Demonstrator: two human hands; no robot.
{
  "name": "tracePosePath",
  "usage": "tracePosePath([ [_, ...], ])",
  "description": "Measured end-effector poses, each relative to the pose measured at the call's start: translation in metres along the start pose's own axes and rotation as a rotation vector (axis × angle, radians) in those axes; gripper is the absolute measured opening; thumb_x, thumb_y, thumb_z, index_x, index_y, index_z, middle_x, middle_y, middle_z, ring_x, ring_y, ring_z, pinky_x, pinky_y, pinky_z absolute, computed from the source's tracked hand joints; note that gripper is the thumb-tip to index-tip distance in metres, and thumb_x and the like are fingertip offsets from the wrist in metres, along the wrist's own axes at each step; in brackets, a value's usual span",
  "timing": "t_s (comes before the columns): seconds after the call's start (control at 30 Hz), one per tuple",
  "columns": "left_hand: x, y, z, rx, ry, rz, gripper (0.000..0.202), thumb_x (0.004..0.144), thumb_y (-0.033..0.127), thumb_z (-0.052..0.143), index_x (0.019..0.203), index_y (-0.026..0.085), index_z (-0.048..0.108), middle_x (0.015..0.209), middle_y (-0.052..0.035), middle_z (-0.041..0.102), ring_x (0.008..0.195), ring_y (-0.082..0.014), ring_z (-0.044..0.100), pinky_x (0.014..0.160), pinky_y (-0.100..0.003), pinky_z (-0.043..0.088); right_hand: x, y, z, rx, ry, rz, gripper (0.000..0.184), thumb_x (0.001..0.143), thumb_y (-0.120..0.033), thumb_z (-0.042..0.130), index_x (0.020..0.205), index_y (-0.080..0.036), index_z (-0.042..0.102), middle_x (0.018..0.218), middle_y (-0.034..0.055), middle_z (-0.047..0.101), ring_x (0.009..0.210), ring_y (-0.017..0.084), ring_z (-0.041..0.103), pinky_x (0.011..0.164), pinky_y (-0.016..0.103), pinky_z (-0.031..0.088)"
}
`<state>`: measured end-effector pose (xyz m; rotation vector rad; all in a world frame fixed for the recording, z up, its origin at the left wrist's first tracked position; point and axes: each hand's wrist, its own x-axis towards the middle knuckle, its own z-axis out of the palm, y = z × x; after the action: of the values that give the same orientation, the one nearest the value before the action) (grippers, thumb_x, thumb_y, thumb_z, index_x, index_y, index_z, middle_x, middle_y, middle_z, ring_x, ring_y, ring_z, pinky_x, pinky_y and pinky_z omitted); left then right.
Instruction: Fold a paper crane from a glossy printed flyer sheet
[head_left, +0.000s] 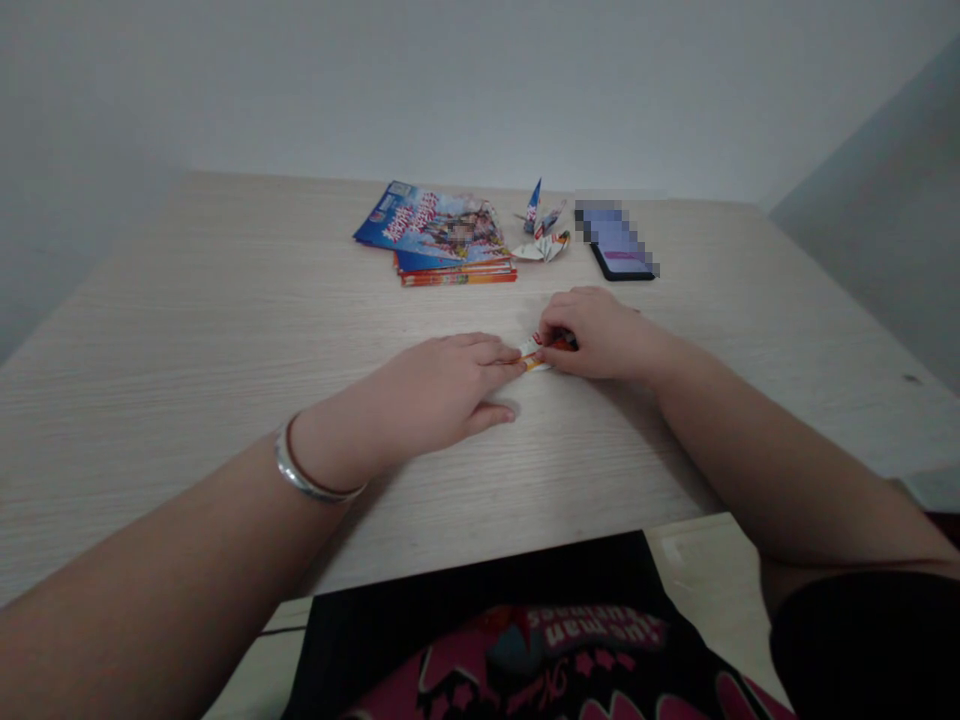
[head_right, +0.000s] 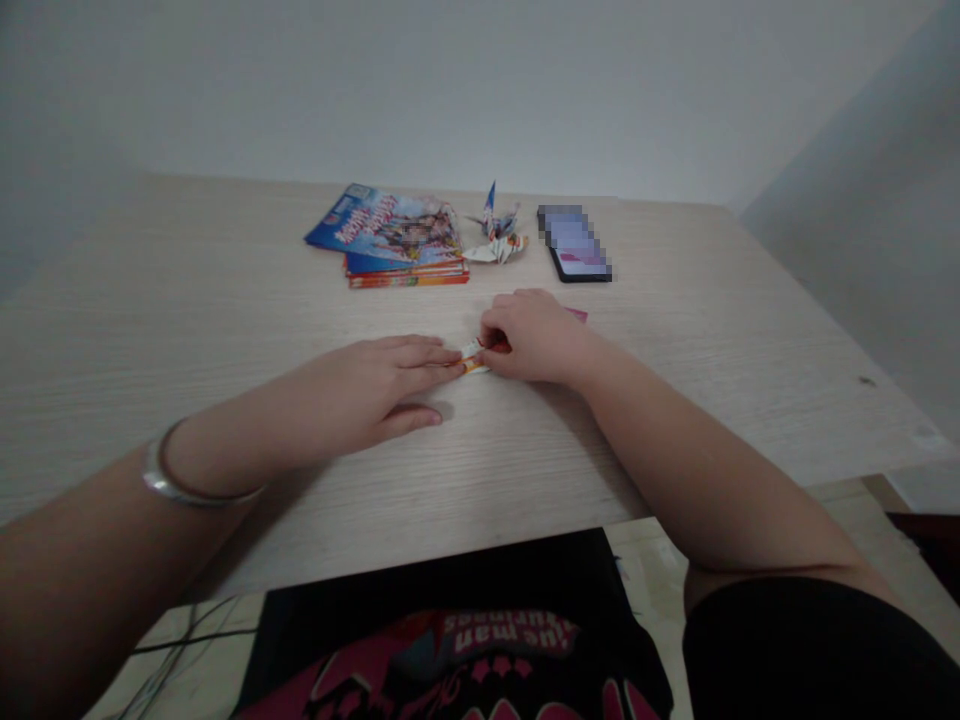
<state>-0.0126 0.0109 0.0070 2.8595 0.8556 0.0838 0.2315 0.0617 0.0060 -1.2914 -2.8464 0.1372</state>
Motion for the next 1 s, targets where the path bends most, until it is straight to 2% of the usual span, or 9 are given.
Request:
tracePosePath([
  [0.27,-0.0011,-0.0024,0.0008,0.036,0.024,0.013,0.048,0.102,0.038,0.059,0.144,0.013,0.061,0.145,-0.0154,0.065,0.134,-0.03,0.061,0.117,-0.045,0.046,0.0012,-0.0031,-0.0023,-0.023,-0.041,0.021,0.021,0.091,-0.028,0.062,0.093,-0.016,0.079,0.095,0.0102,0.076,0.086,0.023,0.065,0.078,0.034,0.041],
  [0.4,-0.0025,-0.0025,0.0008,0.033,0.013,0.018,0.05,0.102,0.038,0.059,0.145,0.012,0.06,0.146,-0.0163,0.064,0.135,-0.0309,0.06,0.117,-0.046,0.046,0.0005,-0.004,-0.0042,-0.009,-0.075,0.014,0.022,0.093,-0.028,0.061,0.094,-0.015,0.079,0.095,0.0117,0.075,0.087,0.023,0.064,0.079,0.034,0.042],
  [0.63,-0.0035,-0.0034,-0.001,0.024,0.029,0.021,0.047,0.104,0.037,0.057,0.144,0.013,0.061,0.145,-0.0136,0.065,0.134,-0.0281,0.061,0.119,-0.043,0.045,0.0005,-0.004,-0.003,-0.034,-0.075,0.001,0.025,0.096,-0.029,0.058,0.096,-0.015,0.078,0.096,0.0119,0.073,0.087,0.023,0.062,0.08,0.035,0.041],
  [1.0,-0.0027,-0.0023,-0.0004,0.071,0.008,0.014,0.05,0.103,0.038,0.06,0.145,0.012,0.06,0.146,-0.0151,0.064,0.136,-0.0307,0.059,0.117,-0.046,0.047,0.0021,-0.0029,-0.0014,-0.015,-0.077,0.004,0.022,0.094,-0.028,0.059,0.096,-0.015,0.078,0.096,0.0119,0.073,0.087,0.024,0.062,0.08,0.036,0.042],
])
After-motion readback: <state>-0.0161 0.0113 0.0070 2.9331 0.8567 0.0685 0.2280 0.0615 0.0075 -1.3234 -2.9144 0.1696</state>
